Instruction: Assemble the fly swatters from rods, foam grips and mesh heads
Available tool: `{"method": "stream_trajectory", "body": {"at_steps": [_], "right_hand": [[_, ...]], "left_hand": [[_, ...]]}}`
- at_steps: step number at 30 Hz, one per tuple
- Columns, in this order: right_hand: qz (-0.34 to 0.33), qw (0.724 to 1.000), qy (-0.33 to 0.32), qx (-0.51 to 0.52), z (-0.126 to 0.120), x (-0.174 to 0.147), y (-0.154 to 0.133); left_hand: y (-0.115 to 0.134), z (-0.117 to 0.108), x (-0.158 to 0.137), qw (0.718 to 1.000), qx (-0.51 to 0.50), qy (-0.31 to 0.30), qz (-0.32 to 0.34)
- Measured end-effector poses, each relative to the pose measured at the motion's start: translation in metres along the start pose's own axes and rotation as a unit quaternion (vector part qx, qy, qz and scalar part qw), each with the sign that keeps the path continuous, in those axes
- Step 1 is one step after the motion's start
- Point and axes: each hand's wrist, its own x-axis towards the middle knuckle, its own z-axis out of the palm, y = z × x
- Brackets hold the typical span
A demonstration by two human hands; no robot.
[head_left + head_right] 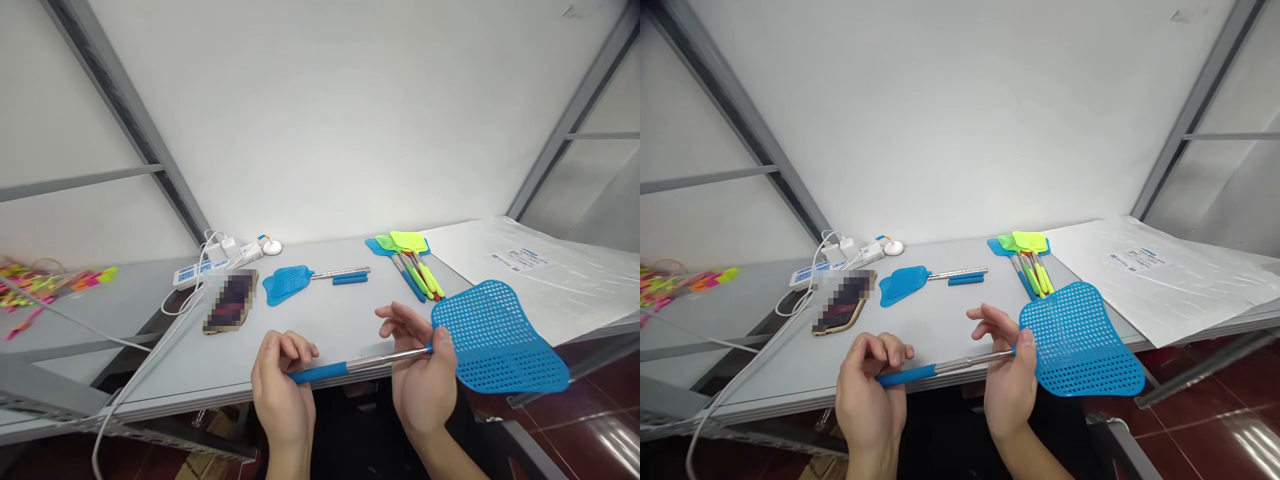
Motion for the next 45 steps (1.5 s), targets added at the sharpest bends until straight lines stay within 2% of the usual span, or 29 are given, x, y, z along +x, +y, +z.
{"method": "stream_trajectory", "body": {"at_steps": [4, 7, 11, 14, 16, 18, 21, 24, 27, 30, 32, 33, 34, 36, 37, 39, 45], "right_hand": [[0.009, 0.999, -0.038, -0.002, 0.006, -0.007, 0.003], [0.004, 0.998, -0.056, 0.0, 0.008, 0.0, 0.002], [0.049, 0.995, -0.084, -0.01, 0.007, 0.019, 0.001], [0.073, 0.992, -0.092, -0.044, 0.007, 0.016, 0.006], [0.106, 0.984, -0.13, -0.064, 0.009, 0.006, 0.01], [0.144, 0.968, -0.187, -0.078, 0.012, -0.005, 0.013], [0.16, 0.949, -0.248, -0.114, 0.015, -0.011, 0.013], [0.113, 0.95, -0.243, -0.162, 0.012, -0.005, 0.015], [0.062, 0.949, -0.218, -0.219, 0.001, 0.009, 0.015], [0.016, 0.931, -0.192, -0.309, -0.018, 0.037, 0.005], [-0.042, 0.892, -0.168, -0.417, -0.033, 0.064, -0.008], [-0.07, 0.854, -0.158, -0.491, -0.04, 0.08, -0.014], [-0.082, 0.798, -0.147, -0.579, -0.045, 0.097, -0.021], [-0.06, 0.669, -0.132, -0.729, -0.053, 0.128, -0.029], [-0.049, 0.643, -0.124, -0.754, -0.055, 0.142, -0.031], [-0.033, 0.615, -0.114, -0.78, -0.056, 0.164, -0.028], [-0.007, 0.585, -0.112, -0.804, -0.056, 0.191, 0.001]], "left_hand": [[-0.004, 0.006, -0.01, 1.0, 0.003, -0.028, -0.011], [-0.009, 0.005, -0.014, 0.999, 0.0, -0.042, -0.023], [-0.018, 0.005, -0.014, 0.995, 0.039, -0.084, -0.027], [-0.025, 0.012, -0.021, 0.99, 0.071, -0.122, -0.027], [-0.032, 0.018, -0.03, 0.99, 0.065, -0.115, -0.044], [-0.039, 0.023, -0.038, 0.994, 0.056, -0.079, -0.051], [-0.048, 0.024, -0.044, 0.995, 0.068, -0.057, -0.051], [-0.05, 0.023, -0.043, 0.985, 0.109, -0.12, -0.057], [-0.045, 0.023, -0.04, 0.962, 0.173, -0.204, -0.05], [-0.036, 0.019, -0.027, 0.916, 0.284, -0.281, 0.026], [-0.031, 0.01, -0.009, 0.867, 0.378, -0.308, 0.102], [-0.029, 0.005, 0.003, 0.838, 0.43, -0.314, 0.122], [-0.028, -0.002, 0.015, 0.813, 0.475, -0.31, 0.135], [-0.029, -0.014, 0.035, 0.767, 0.55, -0.301, 0.14], [-0.03, -0.019, 0.043, 0.752, 0.574, -0.291, 0.144], [-0.032, -0.027, 0.051, 0.733, 0.604, -0.277, 0.148], [-0.031, -0.026, 0.044, 0.695, 0.628, -0.305, 0.17]]}}
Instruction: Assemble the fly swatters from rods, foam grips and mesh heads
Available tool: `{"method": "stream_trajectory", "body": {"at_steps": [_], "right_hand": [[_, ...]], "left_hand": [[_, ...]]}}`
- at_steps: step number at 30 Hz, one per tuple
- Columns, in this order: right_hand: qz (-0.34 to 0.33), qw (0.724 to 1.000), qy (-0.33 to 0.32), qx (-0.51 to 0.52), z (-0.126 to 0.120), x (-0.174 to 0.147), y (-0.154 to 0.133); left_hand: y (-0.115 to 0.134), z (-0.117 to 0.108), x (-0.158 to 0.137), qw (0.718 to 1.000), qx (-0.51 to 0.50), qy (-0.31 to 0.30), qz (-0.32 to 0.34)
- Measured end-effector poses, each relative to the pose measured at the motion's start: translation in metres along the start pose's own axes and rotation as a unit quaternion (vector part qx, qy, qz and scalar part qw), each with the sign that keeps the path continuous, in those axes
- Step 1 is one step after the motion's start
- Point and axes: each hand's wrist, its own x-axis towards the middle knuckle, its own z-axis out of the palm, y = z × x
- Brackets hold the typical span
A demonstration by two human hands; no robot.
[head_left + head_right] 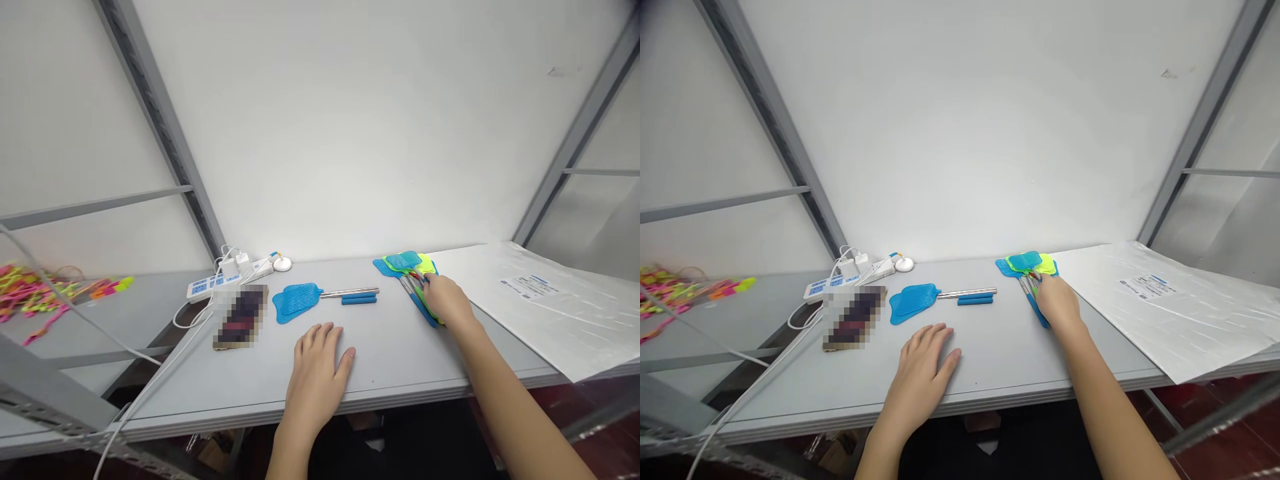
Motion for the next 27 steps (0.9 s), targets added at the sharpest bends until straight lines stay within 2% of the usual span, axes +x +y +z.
{"method": "stream_trajectory", "body": {"at_steps": [6, 13, 19, 27], "right_hand": [[-0.02, 0.999, 0.009, -0.036, 0.014, -0.001, 0.002], [-0.07, 0.994, 0.055, -0.058, 0.006, -0.011, -0.012], [-0.192, 0.98, 0.028, -0.041, 0.011, -0.011, -0.056], [-0.349, 0.936, -0.03, -0.044, 0.027, 0.009, -0.118]], "left_hand": [[0.008, -0.004, 0.001, 0.999, 0.034, -0.02, -0.016], [0.009, -0.004, 0.001, 0.998, 0.053, -0.027, -0.016], [0.01, -0.004, 0.001, 0.998, 0.063, -0.022, -0.009], [0.011, -0.004, 0.0, 0.998, 0.067, -0.016, -0.005]]}}
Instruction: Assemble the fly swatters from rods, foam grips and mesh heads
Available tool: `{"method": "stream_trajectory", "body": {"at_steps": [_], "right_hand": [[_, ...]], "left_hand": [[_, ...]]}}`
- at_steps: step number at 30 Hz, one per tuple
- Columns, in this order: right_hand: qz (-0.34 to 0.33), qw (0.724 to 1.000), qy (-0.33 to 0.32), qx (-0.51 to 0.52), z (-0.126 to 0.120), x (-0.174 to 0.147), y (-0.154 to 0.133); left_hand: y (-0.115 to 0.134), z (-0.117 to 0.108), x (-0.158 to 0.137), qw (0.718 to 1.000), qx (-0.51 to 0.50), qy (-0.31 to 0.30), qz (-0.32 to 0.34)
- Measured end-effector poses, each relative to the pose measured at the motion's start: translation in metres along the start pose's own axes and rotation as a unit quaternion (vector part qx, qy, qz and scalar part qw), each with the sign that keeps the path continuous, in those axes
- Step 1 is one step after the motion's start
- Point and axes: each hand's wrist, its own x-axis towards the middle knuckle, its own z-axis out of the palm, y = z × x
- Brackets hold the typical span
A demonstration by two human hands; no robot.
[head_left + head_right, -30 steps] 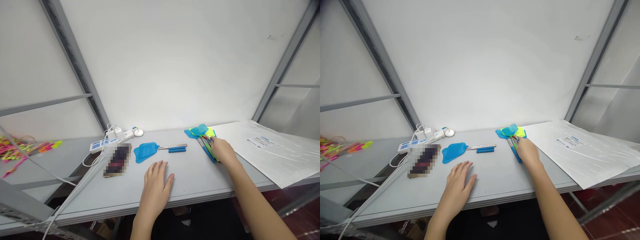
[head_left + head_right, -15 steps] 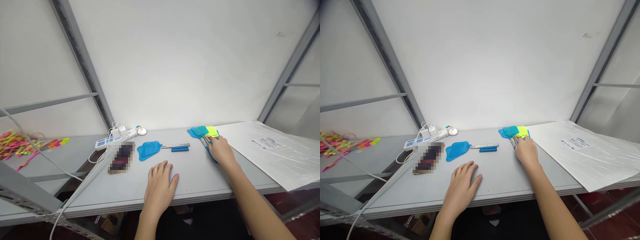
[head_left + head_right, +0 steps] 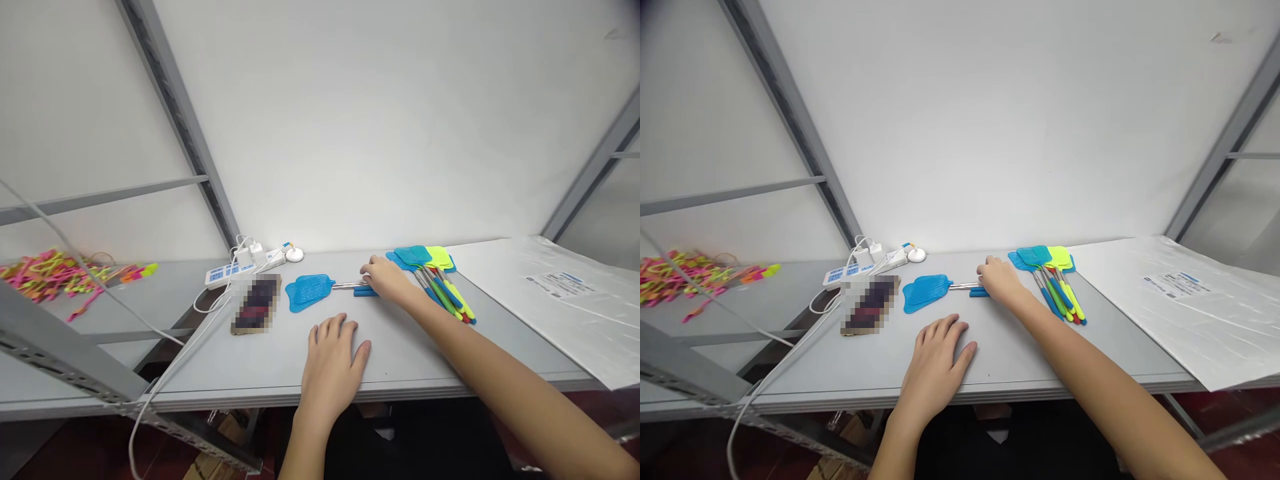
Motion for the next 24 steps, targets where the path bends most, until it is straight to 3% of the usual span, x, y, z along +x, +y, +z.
{"method": "stream_trajectory", "body": {"at_steps": [8, 13, 18, 24], "right_hand": [[-0.093, 0.993, -0.076, 0.001, 0.002, 0.03, -0.011], [-0.102, 0.992, -0.074, -0.029, 0.009, 0.035, -0.016], [-0.037, 0.997, -0.012, -0.061, 0.001, 0.035, -0.01], [0.043, 0.989, 0.135, -0.038, -0.043, 0.004, -0.001]], "left_hand": [[0.001, 0.0, -0.003, 1.0, -0.004, 0.008, -0.002], [0.0, 0.0, -0.006, 1.0, -0.008, 0.015, -0.002], [0.0, 0.001, -0.008, 1.0, -0.011, 0.022, -0.002], [0.0, 0.002, -0.009, 0.999, -0.012, 0.03, -0.007]]}}
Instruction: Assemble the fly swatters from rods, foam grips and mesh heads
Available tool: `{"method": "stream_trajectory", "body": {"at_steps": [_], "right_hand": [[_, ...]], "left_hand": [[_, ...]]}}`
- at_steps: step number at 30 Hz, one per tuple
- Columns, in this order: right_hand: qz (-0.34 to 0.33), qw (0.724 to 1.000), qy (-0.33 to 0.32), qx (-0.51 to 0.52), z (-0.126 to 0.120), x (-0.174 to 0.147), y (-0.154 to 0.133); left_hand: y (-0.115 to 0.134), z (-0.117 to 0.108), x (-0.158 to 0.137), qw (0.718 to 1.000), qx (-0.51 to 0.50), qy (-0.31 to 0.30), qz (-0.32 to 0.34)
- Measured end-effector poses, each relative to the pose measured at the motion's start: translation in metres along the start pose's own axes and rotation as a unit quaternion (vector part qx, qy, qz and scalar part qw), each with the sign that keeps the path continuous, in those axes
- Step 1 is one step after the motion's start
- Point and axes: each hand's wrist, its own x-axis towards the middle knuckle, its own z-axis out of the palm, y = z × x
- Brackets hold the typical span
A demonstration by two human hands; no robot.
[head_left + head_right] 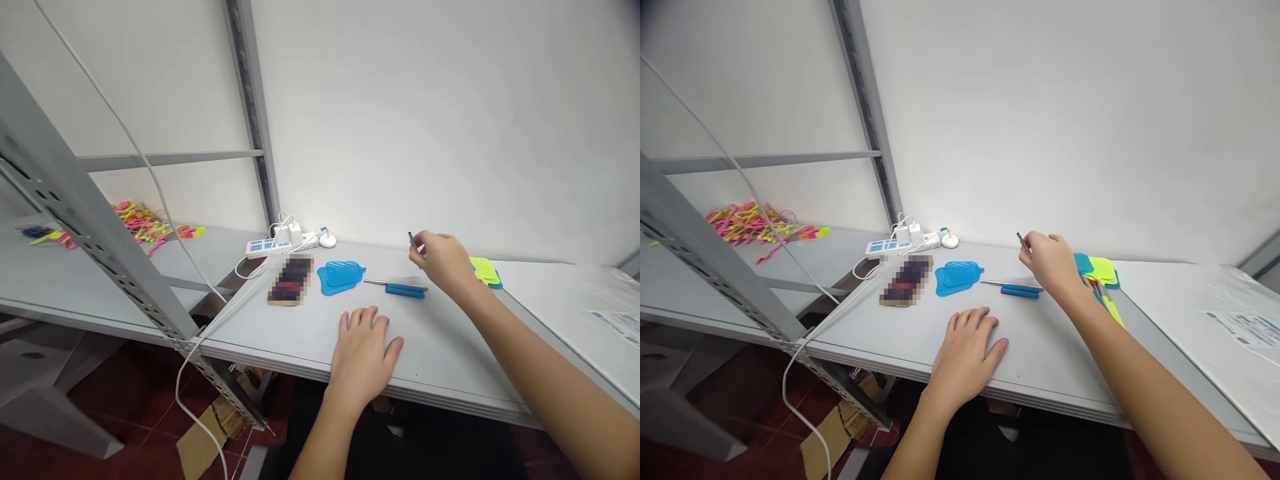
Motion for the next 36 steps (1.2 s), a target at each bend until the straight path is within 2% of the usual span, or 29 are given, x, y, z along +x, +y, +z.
{"method": "stream_trajectory", "body": {"at_steps": [3, 6, 9, 10, 14, 18, 21, 23, 26, 30, 34, 36], "right_hand": [[0.027, 0.99, 0.091, 0.107, -0.025, -0.013, 0.001], [0.028, 0.95, 0.176, 0.257, -0.037, -0.021, 0.002], [0.038, 0.929, 0.198, 0.312, -0.034, -0.022, 0.01], [0.044, 0.927, 0.195, 0.317, -0.03, -0.023, 0.014], [0.062, 0.924, 0.172, 0.337, -0.013, -0.027, 0.036], [0.095, 0.891, 0.134, 0.424, 0.0, -0.034, 0.053], [0.118, 0.86, 0.082, 0.49, 0.005, -0.041, 0.059], [0.115, 0.856, 0.062, 0.5, 0.007, -0.049, 0.062], [0.069, 0.861, 0.047, 0.502, 0.008, -0.065, 0.067], [0.014, 0.887, 0.035, 0.459, 0.01, -0.086, 0.077], [-0.02, 0.892, 0.019, 0.452, 0.02, -0.1, 0.081], [-0.016, 0.895, 0.003, 0.445, 0.027, -0.105, 0.08]], "left_hand": [[0.001, 0.0, 0.001, 1.0, -0.001, -0.006, -0.001], [0.009, -0.002, 0.015, 0.999, -0.004, -0.034, 0.014], [0.024, -0.008, 0.049, 0.994, 0.034, -0.077, 0.067], [0.029, -0.01, 0.064, 0.989, 0.068, -0.094, 0.09], [0.033, -0.019, 0.126, 0.979, 0.092, -0.136, 0.123], [0.016, -0.021, 0.158, 0.967, 0.095, -0.169, 0.163], [0.001, -0.015, 0.158, 0.964, 0.094, -0.16, 0.193], [-0.007, -0.008, 0.154, 0.961, 0.104, -0.138, 0.217], [-0.015, 0.001, 0.15, 0.957, 0.117, -0.115, 0.239], [-0.017, 0.007, 0.152, 0.962, 0.114, -0.13, 0.212], [-0.015, 0.007, 0.15, 0.964, 0.12, -0.132, 0.196], [-0.016, 0.006, 0.146, 0.965, 0.129, -0.128, 0.192]]}}
